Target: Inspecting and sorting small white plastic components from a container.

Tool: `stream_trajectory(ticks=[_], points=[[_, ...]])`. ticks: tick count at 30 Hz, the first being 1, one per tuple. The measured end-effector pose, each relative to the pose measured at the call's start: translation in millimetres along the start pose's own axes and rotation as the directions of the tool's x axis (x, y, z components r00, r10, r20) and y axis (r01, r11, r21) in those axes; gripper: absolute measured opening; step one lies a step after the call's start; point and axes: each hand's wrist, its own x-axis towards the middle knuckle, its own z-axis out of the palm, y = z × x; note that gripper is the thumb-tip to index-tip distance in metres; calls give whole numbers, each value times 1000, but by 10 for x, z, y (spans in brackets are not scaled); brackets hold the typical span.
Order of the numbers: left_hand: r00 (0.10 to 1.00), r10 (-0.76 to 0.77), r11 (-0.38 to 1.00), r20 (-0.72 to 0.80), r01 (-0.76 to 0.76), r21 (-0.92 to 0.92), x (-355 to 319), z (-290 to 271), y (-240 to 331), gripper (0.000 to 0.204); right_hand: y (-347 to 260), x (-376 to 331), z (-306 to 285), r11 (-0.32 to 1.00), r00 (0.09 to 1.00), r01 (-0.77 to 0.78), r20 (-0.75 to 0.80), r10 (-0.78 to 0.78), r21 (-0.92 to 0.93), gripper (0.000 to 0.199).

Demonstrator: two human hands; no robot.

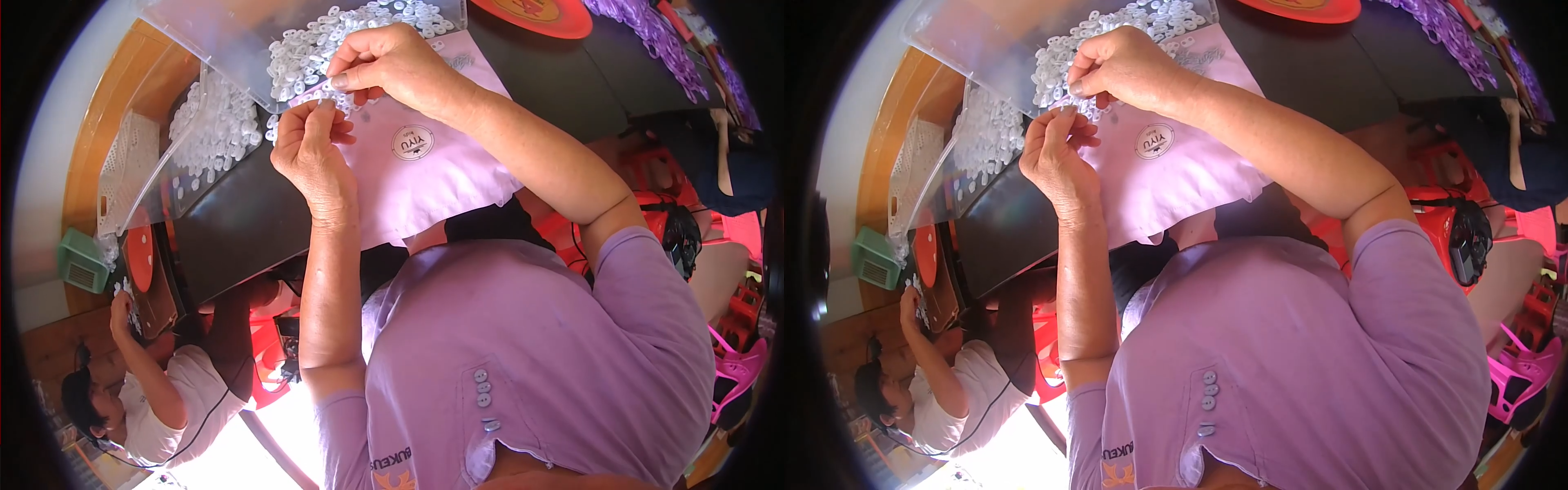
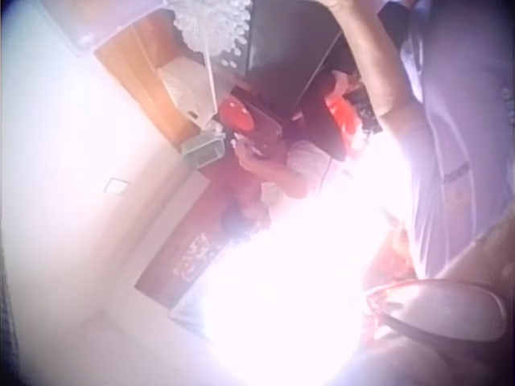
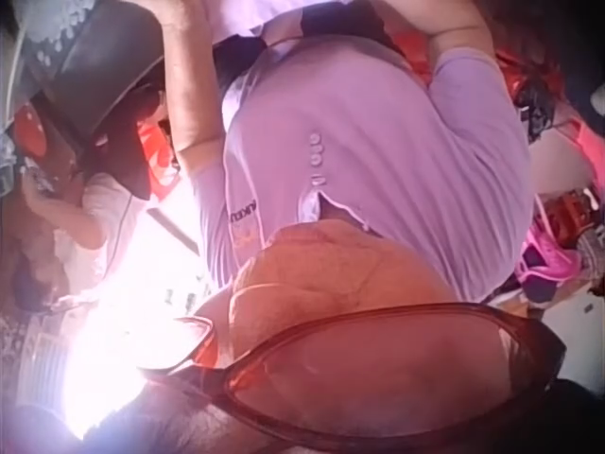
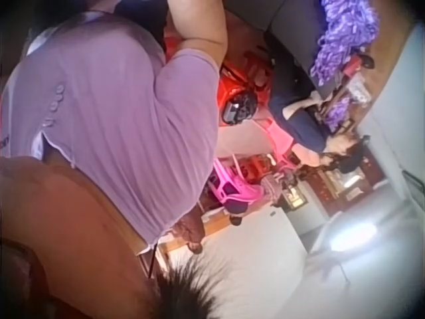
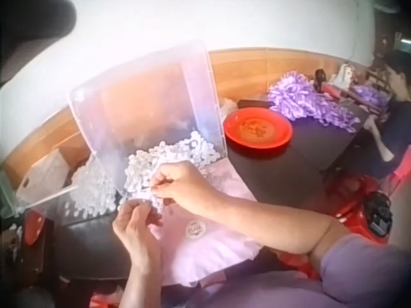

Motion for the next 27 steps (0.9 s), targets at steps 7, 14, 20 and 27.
stream_trajectory(ticks=[7,14,20,27], points=[[998,12,999,59,-10,-46,2,-8,-20,8,20,3,-2,1000,999,14,39,-14,-6,9],[984,83,986,159,-58,-155,-8,17,4,25,-46,33,-115,989,991,-95,102,84,109,12],[969,142,986,201,-120,-116,-36,27,13,28,-82,30,-189,986,980,-124,169,105,111,19],[971,87,980,221,-43,-194,-32,-2,21,23,-79,32,-191,984,976,-114,201,84,139,31]])
